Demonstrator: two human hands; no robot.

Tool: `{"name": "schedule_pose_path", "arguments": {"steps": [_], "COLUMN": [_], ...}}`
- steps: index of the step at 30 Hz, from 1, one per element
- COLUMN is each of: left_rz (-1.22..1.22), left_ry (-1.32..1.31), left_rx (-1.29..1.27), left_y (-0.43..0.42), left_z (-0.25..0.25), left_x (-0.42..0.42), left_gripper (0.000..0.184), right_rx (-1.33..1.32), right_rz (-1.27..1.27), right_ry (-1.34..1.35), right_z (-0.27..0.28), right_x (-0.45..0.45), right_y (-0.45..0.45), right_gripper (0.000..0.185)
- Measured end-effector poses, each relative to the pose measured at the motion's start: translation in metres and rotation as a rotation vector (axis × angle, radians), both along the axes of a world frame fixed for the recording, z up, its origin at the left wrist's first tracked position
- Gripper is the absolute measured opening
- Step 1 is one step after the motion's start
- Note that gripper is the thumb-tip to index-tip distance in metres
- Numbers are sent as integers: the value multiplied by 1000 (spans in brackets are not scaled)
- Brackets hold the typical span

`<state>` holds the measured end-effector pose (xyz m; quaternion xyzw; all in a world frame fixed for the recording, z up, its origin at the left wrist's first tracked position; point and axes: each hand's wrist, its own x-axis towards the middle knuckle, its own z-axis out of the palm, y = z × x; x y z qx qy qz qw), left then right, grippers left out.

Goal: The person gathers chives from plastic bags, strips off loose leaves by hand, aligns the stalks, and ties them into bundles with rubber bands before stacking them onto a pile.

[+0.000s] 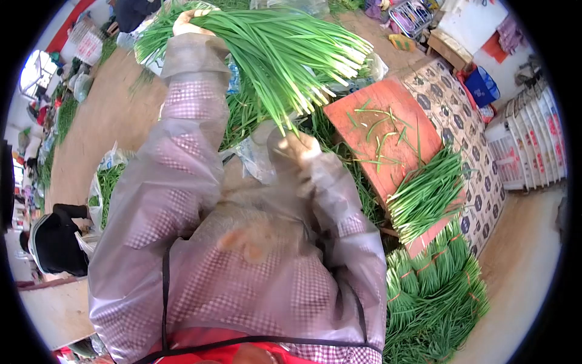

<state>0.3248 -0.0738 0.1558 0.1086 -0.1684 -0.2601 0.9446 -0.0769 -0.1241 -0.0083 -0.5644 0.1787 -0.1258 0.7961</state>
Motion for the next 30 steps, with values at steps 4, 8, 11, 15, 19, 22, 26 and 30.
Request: {"name": "schedule_pose_path", "arguments": {"steps": [4, 8, 11, 15, 19, 22, 26, 30], "left_rz": [240, 200, 176, 179, 177, 242, 412, 341], "left_ry": [176, 209, 210, 186, 136, -92, 273, 452], "left_rx": [220, 166, 128, 101, 154, 340, 277, 223], "left_y": [-4, 1, 0, 1, 14, 34, 32, 34], "left_z": [49, 58, 64, 59, 44, 36, 41, 25], "left_x": [-101, -112, -114, -107, -97, -79, -122, -132], "left_gripper": [16, 20, 22, 21, 19, 9, 17, 20], "right_rx": [-781, -1521, -1707, -1123, -640, -256, 215, 465], "right_rz": [114, 100, 6, 136, -56, -170, -220, -278], "right_ry": [475, 1043, 536, 333, 50, -143, -321, -414], "right_z": [-65, -13, -7, -30, -12, 3, 22, 33], "right_x": [-42, -49, -26, 30, 68, 87, 90, 75], "right_y": [-45, -50, -44, -43, -28, -15, 3, 18], "right_gripper": [21, 61, 57, 55, 58, 61, 65, 70]}}
